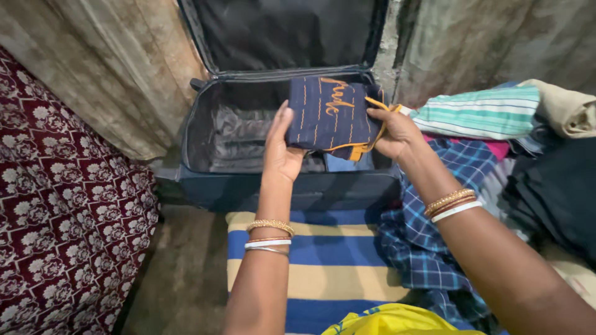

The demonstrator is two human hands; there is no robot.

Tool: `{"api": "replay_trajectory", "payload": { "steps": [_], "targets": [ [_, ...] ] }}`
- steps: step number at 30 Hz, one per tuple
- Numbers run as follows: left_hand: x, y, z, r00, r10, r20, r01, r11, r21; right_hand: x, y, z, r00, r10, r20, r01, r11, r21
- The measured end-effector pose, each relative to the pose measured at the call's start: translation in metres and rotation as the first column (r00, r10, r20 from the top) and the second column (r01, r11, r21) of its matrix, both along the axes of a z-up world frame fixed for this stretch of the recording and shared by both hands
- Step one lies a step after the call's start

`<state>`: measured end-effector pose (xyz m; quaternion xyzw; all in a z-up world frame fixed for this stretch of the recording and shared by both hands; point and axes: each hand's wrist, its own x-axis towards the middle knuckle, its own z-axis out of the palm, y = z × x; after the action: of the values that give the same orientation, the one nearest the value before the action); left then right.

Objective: The person packs a blue suitcase by folding and placing items of clothing, such as jeans and shirts, into it while it sits on a bed.

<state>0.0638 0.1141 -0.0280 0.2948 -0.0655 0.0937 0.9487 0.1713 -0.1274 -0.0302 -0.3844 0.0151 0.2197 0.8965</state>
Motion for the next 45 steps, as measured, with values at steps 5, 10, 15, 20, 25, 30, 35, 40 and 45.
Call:
{"api": "replay_trajectory", "payload": {
  "steps": [5, 10, 15, 20, 25, 30, 35, 40, 45],
  "targets": [
    [0.058, 0.041, -0.041, 0.971, 0.017, -0.236, 0.059, 0.949, 0.309, 0.061, 0.031, -0.065, 0.995, 0.046, -0.091, -0.048, 0.999, -0.019],
    [0.099, 0.084, -0.097, 0.777, 0.173, -0.605, 0.276, 0.77, 0.576, 0.093, 0.063, -0.122, 0.981, 0.096, -0.169, -0.118, 0.985, -0.127],
    [0.131, 0.13, -0.197, 0.761, 0.255, -0.597, 0.331, 0.638, 0.695, 0.102, 0.091, -0.159, 0.957, 0.193, -0.218, -0.245, 0.939, -0.243],
    [0.141, 0.13, -0.23, 0.691, 0.437, -0.576, 0.589, 0.122, 0.799, 0.102, 0.094, -0.195, 0.926, 0.33, -0.186, -0.377, 0.842, -0.386],
    [0.109, 0.105, -0.185, 0.664, 0.572, -0.481, 0.742, -0.428, 0.515, 0.085, 0.09, -0.193, 0.84, 0.537, -0.084, -0.397, 0.501, -0.769],
    [0.084, 0.079, -0.134, 0.78, 0.501, -0.374, 0.625, -0.596, 0.504, 0.053, 0.096, -0.153, 0.754, 0.616, 0.226, 0.378, -0.125, -0.918],
    [0.082, 0.063, -0.143, 0.882, 0.201, -0.426, 0.399, -0.799, 0.449, 0.064, 0.094, -0.199, 0.367, 0.906, 0.209, 0.455, 0.021, -0.89],
    [0.098, 0.074, -0.208, 0.894, 0.201, -0.401, 0.407, -0.743, 0.532, 0.094, 0.096, -0.293, 0.155, 0.98, 0.126, 0.513, 0.029, -0.858],
    [0.094, 0.066, -0.153, 0.815, 0.213, -0.538, 0.504, -0.719, 0.478, 0.082, 0.093, -0.234, 0.302, 0.947, 0.113, 0.306, 0.015, -0.952]
  ]
}}
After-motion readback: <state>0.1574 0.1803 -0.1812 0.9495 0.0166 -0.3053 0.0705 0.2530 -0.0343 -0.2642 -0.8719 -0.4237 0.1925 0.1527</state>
